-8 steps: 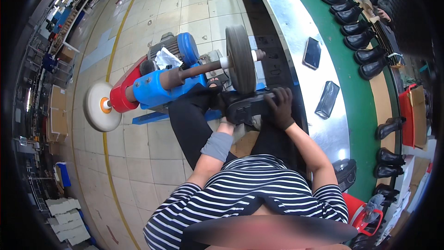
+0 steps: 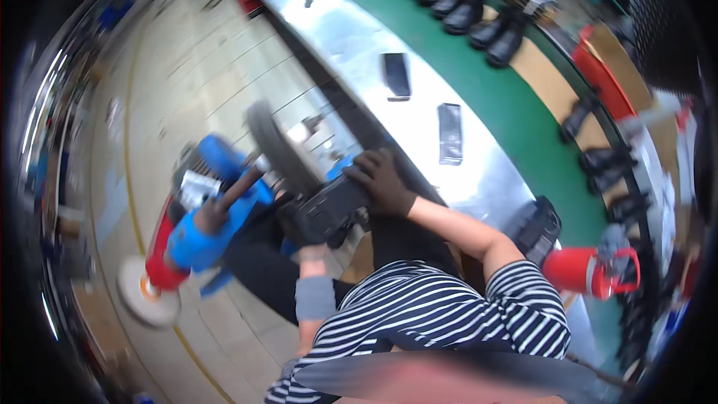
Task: Polishing the edges of black boots using a rotary polishing machine.
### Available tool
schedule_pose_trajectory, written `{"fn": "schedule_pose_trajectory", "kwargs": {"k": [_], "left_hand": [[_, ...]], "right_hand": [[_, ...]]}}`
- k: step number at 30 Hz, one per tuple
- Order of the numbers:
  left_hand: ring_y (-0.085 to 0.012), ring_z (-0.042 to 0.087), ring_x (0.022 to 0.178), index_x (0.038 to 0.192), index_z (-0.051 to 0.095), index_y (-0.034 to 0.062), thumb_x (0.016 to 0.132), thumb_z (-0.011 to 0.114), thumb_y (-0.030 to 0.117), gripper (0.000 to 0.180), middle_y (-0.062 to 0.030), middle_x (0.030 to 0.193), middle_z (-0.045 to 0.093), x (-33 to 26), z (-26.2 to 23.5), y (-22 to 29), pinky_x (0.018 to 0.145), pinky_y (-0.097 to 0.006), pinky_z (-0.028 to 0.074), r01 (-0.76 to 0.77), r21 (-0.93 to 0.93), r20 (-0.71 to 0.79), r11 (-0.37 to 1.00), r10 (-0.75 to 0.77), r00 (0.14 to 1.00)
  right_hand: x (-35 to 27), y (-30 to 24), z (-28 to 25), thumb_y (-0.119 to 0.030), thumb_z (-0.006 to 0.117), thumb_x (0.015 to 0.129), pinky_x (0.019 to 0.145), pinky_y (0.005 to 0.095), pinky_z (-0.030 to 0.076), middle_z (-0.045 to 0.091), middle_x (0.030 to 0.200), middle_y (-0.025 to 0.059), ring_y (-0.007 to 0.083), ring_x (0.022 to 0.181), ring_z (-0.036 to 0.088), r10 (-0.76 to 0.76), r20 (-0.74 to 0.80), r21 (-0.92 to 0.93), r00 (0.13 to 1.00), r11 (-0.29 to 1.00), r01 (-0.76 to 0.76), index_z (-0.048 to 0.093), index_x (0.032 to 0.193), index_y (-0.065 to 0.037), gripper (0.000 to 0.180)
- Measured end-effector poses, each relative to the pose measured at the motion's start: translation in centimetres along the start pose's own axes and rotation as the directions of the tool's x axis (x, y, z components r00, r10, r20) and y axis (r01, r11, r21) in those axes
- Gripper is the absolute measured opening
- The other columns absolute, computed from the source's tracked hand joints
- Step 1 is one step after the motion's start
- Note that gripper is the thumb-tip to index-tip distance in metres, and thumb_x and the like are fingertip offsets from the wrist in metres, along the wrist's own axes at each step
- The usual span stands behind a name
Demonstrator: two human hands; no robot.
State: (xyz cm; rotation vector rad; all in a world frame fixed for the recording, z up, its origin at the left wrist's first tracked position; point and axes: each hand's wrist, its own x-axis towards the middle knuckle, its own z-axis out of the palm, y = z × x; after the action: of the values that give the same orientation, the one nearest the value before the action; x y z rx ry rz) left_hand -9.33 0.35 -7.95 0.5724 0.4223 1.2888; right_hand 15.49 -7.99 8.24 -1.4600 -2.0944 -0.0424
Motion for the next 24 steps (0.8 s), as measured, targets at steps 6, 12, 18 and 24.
{"fn": "schedule_pose_trajectory", "kwargs": {"k": [6, 12, 18, 24], "left_hand": [[-0.0339, 0.035, 0.132, 0.137, 0.038, 0.0016, 0.093, 0.039, 0.052, 0.067, -0.0183, 0.141, 0.039, -2.4, 23.1, 4.6, 0.108, -0.053, 0.027, 0.368, -0.383, 0.3, 0.847, -0.263, 0.917], [-0.0331, 0.038, 0.13, 0.134, 0.04, -0.0022, 0.099, 0.034, 0.032, 0.049, -0.0206, 0.137, 0.043, -2.3, 28.6, 4.0, 0.107, -0.05, 0.032, -0.03, 0.481, 0.483, 0.876, -0.236, 0.843], [-0.0265, 0.056, 0.113, 0.124, 0.048, -0.0035, 0.097, 0.041, 0.015, 0.033, -0.0174, 0.125, 0.055, -4.1, 25.7, 0.0, 0.096, -0.037, 0.046, 0.185, 0.625, 0.373, 0.758, -0.499, 0.782], [-0.0233, 0.059, 0.108, 0.122, 0.049, -0.0017, 0.095, 0.045, 0.01, 0.029, -0.0151, 0.12, 0.058, -4.5, 21.3, -1.1, 0.09, -0.032, 0.049, 0.194, 0.777, 0.228, 0.598, -0.556, 0.799]], "right_hand": [[-6.3, 5.4, -5.4, -0.014, 0.08, 0.058, 0.101, 0.0377, 0.037, 0.044, 0.127, 0.0146, 0.0296, 0.118, 0.045, 0.532, -0.064, 0.824, 0.844, 0.505, -0.256, 0.033, 0.135, -0.006, 0.091], [-11.5, 14.8, -10.6, -0.021, 0.058, 0.082, 0.098, 0.0424, 0.045, 0.053, 0.125, 0.0186, 0.0303, 0.111, 0.056, 0.823, 0.136, 0.941, 0.552, -0.282, 0.189, 0.039, 0.135, -0.001, 0.059], [-24.0, 32.4, -25.5, -0.05, 0.045, 0.089, 0.105, 0.0555, 0.03, 0.04, 0.137, 0.0244, 0.0415, 0.126, 0.039, 0.842, -0.379, 0.741, 0.384, 0.028, 0.67, 0.027, 0.14, 0.001, 0.075], [-22.7, 30.1, -18.5, -0.036, 0.049, 0.091, 0.103, 0.05, 0.034, 0.034, 0.144, 0.0157, 0.0318, 0.126, 0.038, 0.995, -0.039, 0.958, 0.09, 0.011, 0.287, 0.014, 0.148, -0.018, 0.07]]}}
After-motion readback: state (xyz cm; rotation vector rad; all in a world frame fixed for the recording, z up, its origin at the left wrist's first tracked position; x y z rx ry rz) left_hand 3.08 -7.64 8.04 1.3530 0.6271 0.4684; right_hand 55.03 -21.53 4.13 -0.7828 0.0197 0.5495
